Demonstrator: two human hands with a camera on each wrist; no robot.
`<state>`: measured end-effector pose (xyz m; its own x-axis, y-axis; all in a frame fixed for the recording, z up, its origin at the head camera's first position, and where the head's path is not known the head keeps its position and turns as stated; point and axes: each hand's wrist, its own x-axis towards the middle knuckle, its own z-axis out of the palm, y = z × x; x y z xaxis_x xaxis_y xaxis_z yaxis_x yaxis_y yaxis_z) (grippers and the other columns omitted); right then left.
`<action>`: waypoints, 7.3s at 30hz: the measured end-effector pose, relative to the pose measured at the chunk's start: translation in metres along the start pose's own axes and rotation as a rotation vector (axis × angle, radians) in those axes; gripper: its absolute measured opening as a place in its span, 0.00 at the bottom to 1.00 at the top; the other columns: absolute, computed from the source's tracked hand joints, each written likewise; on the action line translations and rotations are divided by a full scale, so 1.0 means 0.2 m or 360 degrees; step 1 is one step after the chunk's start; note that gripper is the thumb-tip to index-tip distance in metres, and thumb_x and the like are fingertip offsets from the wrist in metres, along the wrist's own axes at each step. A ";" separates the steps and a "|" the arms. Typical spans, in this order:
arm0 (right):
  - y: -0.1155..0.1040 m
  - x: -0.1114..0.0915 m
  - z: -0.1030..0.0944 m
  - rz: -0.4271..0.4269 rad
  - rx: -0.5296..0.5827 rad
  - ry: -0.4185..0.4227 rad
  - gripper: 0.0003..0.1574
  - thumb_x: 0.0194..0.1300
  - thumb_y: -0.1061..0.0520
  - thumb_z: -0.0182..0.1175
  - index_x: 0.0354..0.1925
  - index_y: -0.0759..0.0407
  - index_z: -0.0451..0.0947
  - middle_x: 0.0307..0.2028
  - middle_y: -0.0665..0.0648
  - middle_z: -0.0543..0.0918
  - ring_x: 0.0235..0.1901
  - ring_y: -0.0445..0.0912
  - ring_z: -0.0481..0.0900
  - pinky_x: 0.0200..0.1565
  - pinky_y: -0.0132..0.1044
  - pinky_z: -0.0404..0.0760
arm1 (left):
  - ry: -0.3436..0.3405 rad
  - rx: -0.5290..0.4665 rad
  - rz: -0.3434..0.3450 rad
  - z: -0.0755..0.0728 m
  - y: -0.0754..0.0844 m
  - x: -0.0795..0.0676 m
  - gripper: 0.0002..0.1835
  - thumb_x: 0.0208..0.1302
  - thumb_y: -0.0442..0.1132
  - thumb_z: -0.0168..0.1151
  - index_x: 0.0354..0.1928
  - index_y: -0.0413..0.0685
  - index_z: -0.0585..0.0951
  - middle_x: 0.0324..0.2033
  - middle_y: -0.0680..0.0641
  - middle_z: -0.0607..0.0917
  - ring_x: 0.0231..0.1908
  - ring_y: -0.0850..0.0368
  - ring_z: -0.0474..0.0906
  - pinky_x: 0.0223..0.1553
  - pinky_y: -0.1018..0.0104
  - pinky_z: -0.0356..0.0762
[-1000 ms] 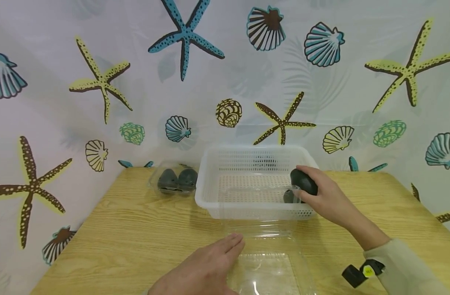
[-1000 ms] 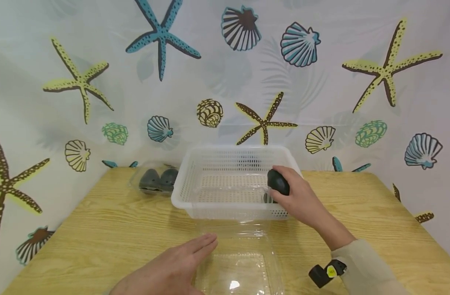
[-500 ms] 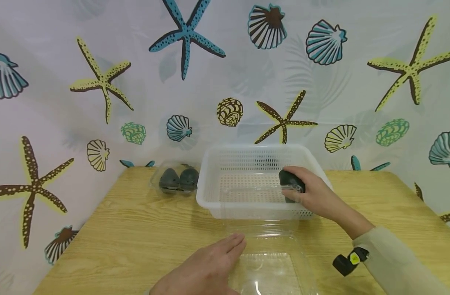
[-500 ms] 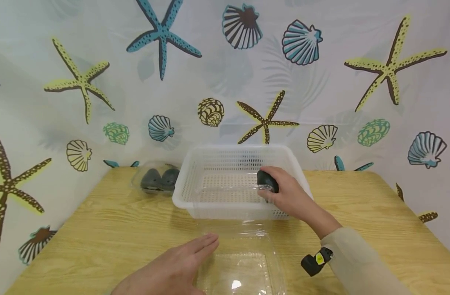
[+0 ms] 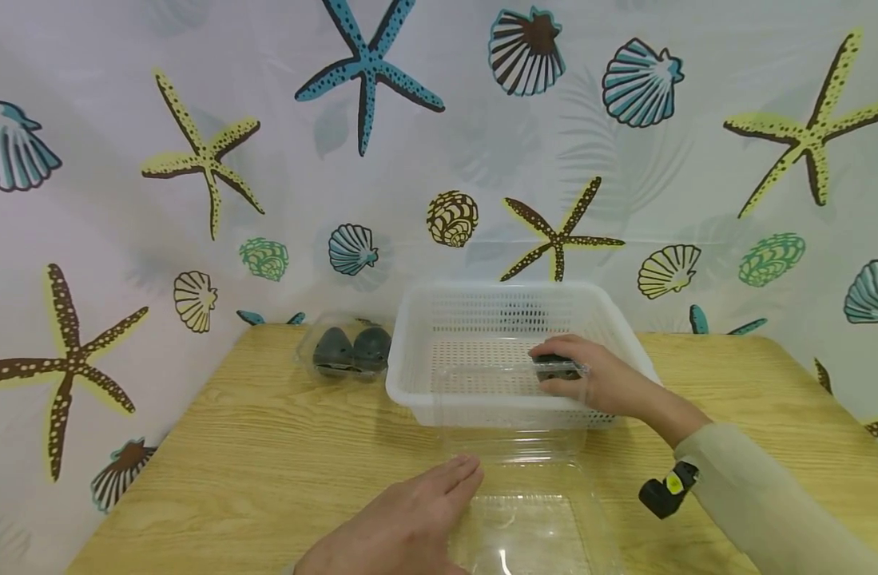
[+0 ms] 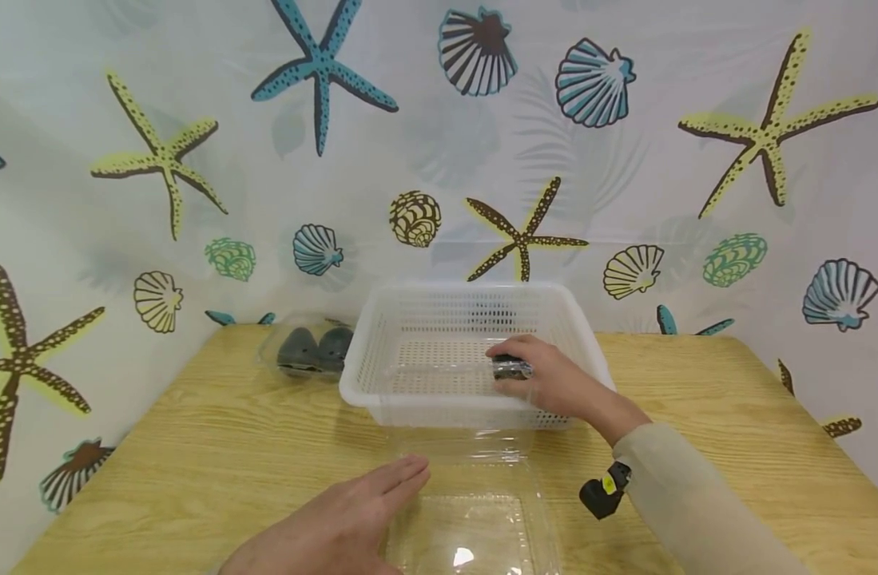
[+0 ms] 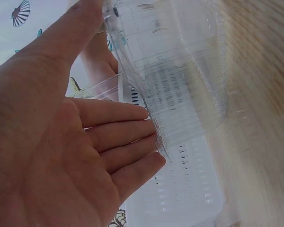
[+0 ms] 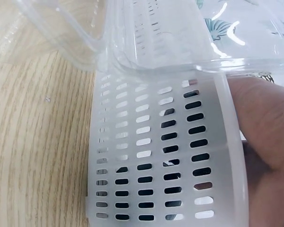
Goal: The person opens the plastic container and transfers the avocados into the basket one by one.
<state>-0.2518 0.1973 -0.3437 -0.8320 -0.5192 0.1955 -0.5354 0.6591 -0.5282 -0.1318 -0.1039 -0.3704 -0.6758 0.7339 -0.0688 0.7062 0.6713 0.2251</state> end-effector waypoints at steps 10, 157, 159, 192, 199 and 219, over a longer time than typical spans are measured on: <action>0.02 0.04 0.00 0.0119 -0.0052 -0.0204 0.26 0.68 0.48 0.63 0.62 0.55 0.77 0.62 0.63 0.76 0.62 0.60 0.72 0.61 0.57 0.73 | -0.0061 -0.0074 -0.0042 -0.01 0.00 0.00 0.58 0.52 0.74 0.63 0.76 0.44 0.59 0.76 0.46 0.60 0.75 0.54 0.57 0.70 0.61 0.66; -0.13 -0.70 0.34 -0.0495 -0.0719 0.0297 0.64 0.53 0.23 0.63 0.70 0.66 0.64 0.74 0.55 0.62 0.76 0.30 0.44 0.67 0.17 0.55 | 0.0154 0.0077 0.0146 0.03 0.03 0.04 0.55 0.54 0.71 0.65 0.73 0.40 0.64 0.73 0.44 0.65 0.73 0.52 0.62 0.70 0.62 0.67; -0.12 -0.72 0.33 -0.0447 -0.0712 0.0272 0.64 0.53 0.23 0.64 0.71 0.64 0.63 0.74 0.54 0.62 0.75 0.29 0.44 0.64 0.23 0.68 | 0.0144 0.0066 0.0148 0.04 0.04 0.06 0.55 0.54 0.71 0.65 0.74 0.40 0.63 0.74 0.44 0.64 0.74 0.52 0.61 0.70 0.62 0.66; -0.07 -0.84 0.28 0.0072 -0.0790 0.0481 0.58 0.48 0.31 0.73 0.66 0.63 0.69 0.65 0.60 0.72 0.61 0.54 0.74 0.59 0.37 0.73 | 0.0296 0.0169 0.0384 0.07 0.24 0.33 0.51 0.57 0.72 0.61 0.71 0.40 0.65 0.70 0.44 0.70 0.72 0.54 0.64 0.69 0.66 0.67; -0.06 -0.87 0.26 0.0230 -0.0693 0.0468 0.55 0.50 0.36 0.73 0.66 0.64 0.67 0.65 0.65 0.71 0.63 0.61 0.70 0.53 0.61 0.77 | 0.0312 0.0186 0.0395 0.08 0.29 0.41 0.48 0.53 0.74 0.61 0.64 0.44 0.70 0.67 0.47 0.73 0.70 0.57 0.66 0.67 0.68 0.69; 0.03 -0.95 0.18 0.0436 -0.0569 0.0491 0.42 0.57 0.40 0.71 0.62 0.58 0.71 0.64 0.64 0.68 0.59 0.61 0.71 0.49 0.64 0.77 | 0.0325 0.0342 0.0396 0.11 0.42 0.55 0.52 0.52 0.80 0.54 0.66 0.46 0.70 0.66 0.52 0.72 0.69 0.61 0.66 0.68 0.74 0.66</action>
<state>-0.0915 0.2807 -0.4139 -0.9232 -0.1542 0.3521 -0.2644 0.9197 -0.2903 -0.1423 0.0357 -0.3806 -0.4910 0.8559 0.1622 0.8674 0.4976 0.0000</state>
